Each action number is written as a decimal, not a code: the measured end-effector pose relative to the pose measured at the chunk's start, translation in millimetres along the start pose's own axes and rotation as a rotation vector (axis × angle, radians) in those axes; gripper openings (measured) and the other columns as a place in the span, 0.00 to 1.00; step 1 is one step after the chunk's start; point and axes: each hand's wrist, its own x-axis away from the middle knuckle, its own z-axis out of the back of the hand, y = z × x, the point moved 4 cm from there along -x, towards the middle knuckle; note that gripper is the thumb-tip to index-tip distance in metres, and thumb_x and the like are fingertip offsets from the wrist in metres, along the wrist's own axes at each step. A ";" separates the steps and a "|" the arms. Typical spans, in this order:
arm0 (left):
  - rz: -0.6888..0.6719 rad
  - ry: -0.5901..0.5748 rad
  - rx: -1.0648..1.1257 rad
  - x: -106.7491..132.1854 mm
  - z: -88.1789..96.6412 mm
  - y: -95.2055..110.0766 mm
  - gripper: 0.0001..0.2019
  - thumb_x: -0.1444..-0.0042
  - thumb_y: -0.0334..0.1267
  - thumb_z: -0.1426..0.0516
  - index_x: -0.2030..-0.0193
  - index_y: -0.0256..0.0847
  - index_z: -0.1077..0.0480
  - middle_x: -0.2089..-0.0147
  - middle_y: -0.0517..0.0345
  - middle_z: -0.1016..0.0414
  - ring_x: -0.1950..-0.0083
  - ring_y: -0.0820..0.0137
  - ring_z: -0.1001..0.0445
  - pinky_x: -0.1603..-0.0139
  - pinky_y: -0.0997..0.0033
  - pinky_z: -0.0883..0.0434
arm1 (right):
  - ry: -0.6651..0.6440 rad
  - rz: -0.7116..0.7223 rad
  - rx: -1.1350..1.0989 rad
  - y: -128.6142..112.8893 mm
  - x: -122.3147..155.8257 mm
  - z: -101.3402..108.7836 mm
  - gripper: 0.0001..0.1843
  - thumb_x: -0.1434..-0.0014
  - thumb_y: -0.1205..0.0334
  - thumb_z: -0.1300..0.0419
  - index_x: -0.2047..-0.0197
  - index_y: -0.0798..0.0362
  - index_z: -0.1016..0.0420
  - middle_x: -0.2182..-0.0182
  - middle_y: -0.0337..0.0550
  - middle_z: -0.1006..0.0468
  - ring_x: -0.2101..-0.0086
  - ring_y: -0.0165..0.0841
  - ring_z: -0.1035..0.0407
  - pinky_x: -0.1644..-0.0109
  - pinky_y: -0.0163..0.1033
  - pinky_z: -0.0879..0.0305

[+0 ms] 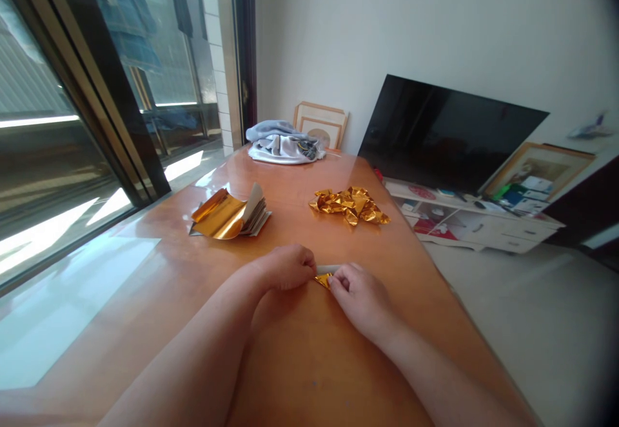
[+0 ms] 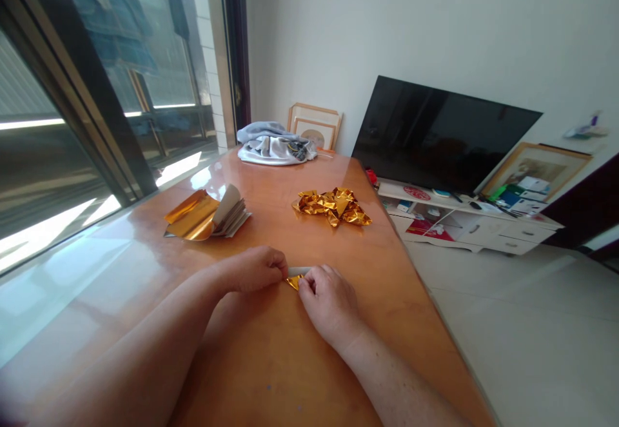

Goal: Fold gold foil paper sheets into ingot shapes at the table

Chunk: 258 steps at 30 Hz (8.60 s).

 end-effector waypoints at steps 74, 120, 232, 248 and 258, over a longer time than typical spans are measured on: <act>-0.107 0.107 -0.153 1.0 -5.5 21.6 0.15 0.43 0.36 0.46 0.56 0.56 0.20 0.54 0.55 0.21 0.50 0.58 0.26 0.44 0.52 0.38 | -0.078 0.301 0.260 -1.6 15.5 26.9 0.18 0.34 0.66 0.45 0.45 0.42 0.22 0.61 0.45 0.26 0.58 0.38 0.35 0.53 0.41 0.41; -0.172 0.301 -0.462 9.9 -24.1 66.0 0.15 0.36 0.43 0.49 0.65 0.41 0.24 0.62 0.48 0.22 0.59 0.58 0.26 0.57 0.59 0.39 | -0.224 0.145 -0.109 51.5 2.7 49.3 0.08 0.43 0.69 0.40 0.61 0.48 0.30 0.68 0.35 0.24 0.69 0.30 0.33 0.67 0.33 0.45; -0.282 0.103 -0.421 2.9 -28.3 68.2 0.19 0.37 0.35 0.50 0.43 0.54 0.28 0.57 0.52 0.31 0.60 0.63 0.30 0.57 0.63 0.34 | -0.100 -0.085 -0.239 61.2 -5.7 21.9 0.09 0.40 0.60 0.43 0.68 0.49 0.23 0.70 0.37 0.21 0.70 0.31 0.31 0.69 0.33 0.45; -0.350 0.126 -0.302 5.8 -21.9 65.2 0.11 0.34 0.36 0.50 0.60 0.47 0.26 0.59 0.57 0.28 0.59 0.66 0.27 0.54 0.65 0.36 | -0.099 -0.117 -0.158 50.7 -5.4 30.3 0.09 0.39 0.56 0.42 0.69 0.48 0.26 0.73 0.35 0.22 0.72 0.30 0.32 0.69 0.34 0.48; -0.400 0.091 -0.341 9.0 -16.2 67.6 0.14 0.32 0.38 0.50 0.65 0.45 0.25 0.63 0.56 0.27 0.63 0.69 0.27 0.59 0.68 0.37 | -0.067 -0.133 -0.069 42.6 -2.1 32.2 0.07 0.39 0.55 0.39 0.68 0.47 0.29 0.74 0.33 0.24 0.74 0.29 0.35 0.72 0.35 0.55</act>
